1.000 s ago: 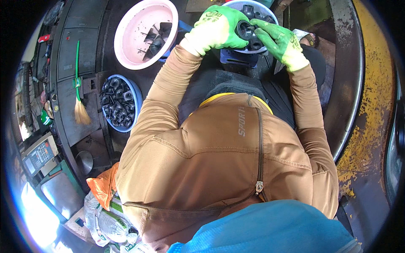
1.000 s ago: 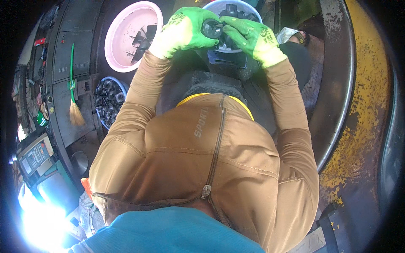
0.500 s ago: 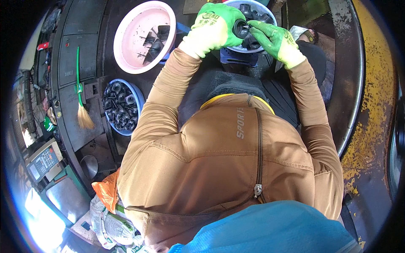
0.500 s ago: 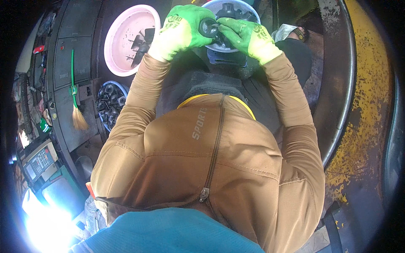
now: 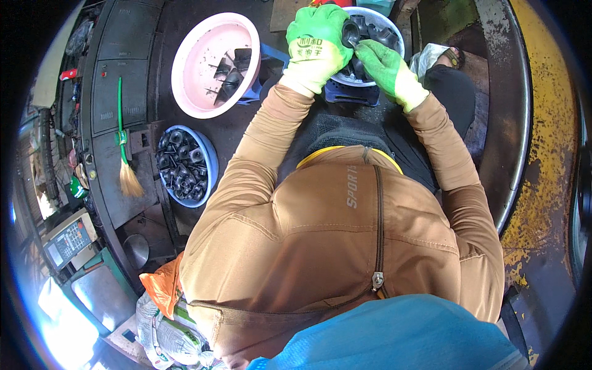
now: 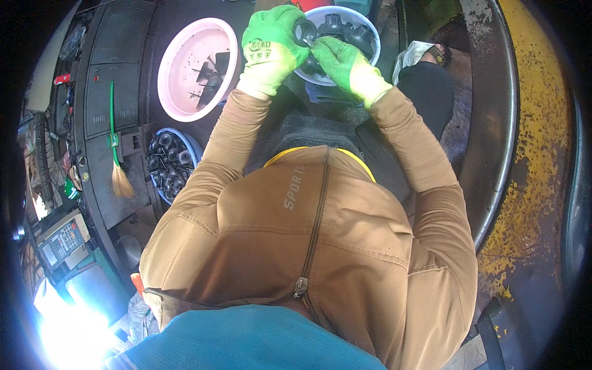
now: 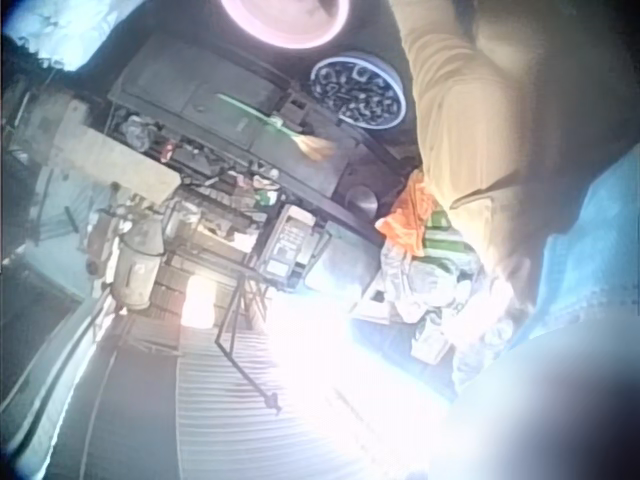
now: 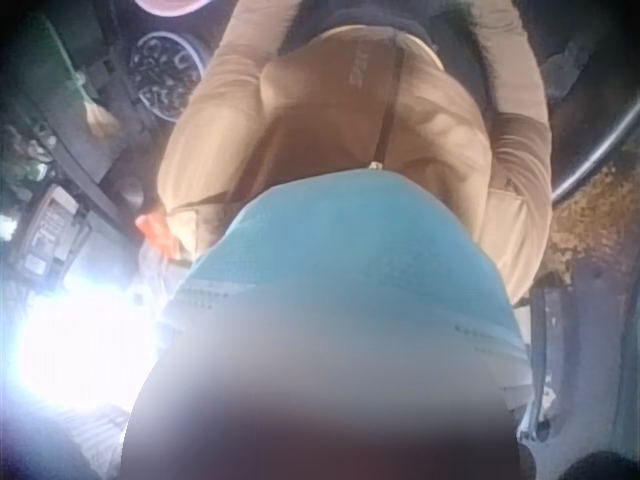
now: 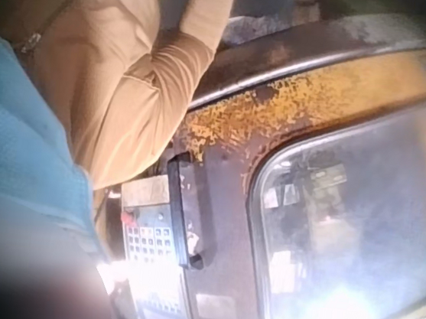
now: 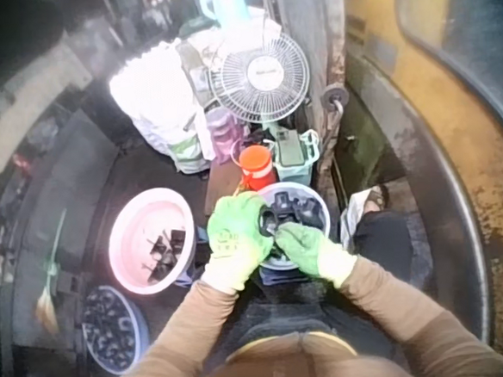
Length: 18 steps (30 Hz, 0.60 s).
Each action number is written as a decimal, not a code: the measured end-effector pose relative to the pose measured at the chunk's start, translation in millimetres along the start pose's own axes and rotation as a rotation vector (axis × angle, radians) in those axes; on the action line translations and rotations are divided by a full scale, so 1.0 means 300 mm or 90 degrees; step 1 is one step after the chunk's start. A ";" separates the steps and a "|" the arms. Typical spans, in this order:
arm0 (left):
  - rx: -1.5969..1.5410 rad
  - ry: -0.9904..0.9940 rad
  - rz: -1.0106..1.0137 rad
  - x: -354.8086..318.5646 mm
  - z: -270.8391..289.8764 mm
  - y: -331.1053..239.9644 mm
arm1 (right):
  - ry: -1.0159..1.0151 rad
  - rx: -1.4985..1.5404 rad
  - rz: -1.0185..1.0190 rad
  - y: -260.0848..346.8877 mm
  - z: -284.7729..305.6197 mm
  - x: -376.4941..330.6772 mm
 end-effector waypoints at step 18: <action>-1.223 0.215 0.704 -0.230 -0.297 0.194 | 0.023 -0.280 0.088 0.104 0.073 -0.033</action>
Point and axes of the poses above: each hand's wrist, its own x-axis towards the middle knuckle, its own z-axis out of the back of the hand, y = z × x, the point moved 7 cm from there along x, towards the middle knuckle, and after that the axes turned 4 degrees about z, right-handed, at the moved point
